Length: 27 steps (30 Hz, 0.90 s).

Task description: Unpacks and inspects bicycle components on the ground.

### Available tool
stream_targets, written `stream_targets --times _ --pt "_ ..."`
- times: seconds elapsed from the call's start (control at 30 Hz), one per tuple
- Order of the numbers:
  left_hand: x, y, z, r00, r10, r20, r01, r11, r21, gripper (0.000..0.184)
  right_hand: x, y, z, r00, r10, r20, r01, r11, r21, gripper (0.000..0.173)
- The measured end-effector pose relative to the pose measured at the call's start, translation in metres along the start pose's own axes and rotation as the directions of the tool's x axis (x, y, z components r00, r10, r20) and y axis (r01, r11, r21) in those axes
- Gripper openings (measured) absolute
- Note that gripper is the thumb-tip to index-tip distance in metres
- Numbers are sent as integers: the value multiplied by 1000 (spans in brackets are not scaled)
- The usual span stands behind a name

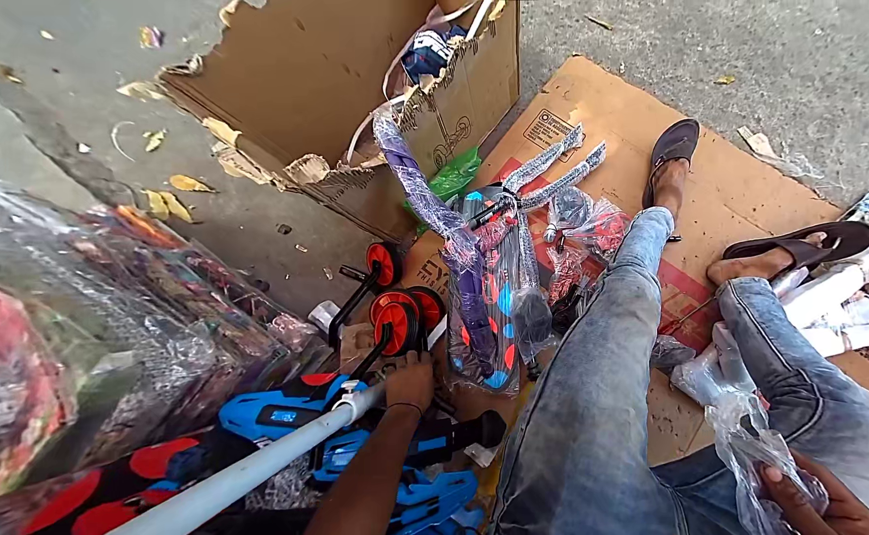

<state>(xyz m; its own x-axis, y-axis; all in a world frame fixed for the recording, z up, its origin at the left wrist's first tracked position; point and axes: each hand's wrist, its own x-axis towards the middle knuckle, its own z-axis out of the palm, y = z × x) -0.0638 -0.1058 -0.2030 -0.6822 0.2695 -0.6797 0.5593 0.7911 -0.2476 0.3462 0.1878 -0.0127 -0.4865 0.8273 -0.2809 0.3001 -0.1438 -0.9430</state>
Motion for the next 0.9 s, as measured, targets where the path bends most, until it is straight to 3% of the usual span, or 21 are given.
stream_targets --times 0.1,0.23,0.3,0.43,0.67,0.8,0.9 --pt "15 4 15 980 176 -98 -156 971 183 42 2 -1 0 1000 3 -12 -4 1000 -12 28" --pt "24 15 29 950 304 -66 -281 930 237 73 0 1 1 1000 8 9 -8 997 -72 27" --pt "24 20 32 941 336 -33 -320 918 233 75 0 2 5 1000 23 9 -22 997 -79 26" --pt "30 22 24 959 284 24 -283 939 196 60 2 5 10 999 7 34 -6 999 -54 27" --pt "39 35 22 990 129 51 -132 989 62 90 11 21 5 996 -25 85 27 999 -22 22" --pt "49 48 12 996 90 3 -89 993 -78 81 12 24 -1 997 -19 78 22 999 -45 21" --pt "61 52 -5 1000 -4 17 7 984 -179 93 15 23 2 997 -5 80 9 998 -59 20"
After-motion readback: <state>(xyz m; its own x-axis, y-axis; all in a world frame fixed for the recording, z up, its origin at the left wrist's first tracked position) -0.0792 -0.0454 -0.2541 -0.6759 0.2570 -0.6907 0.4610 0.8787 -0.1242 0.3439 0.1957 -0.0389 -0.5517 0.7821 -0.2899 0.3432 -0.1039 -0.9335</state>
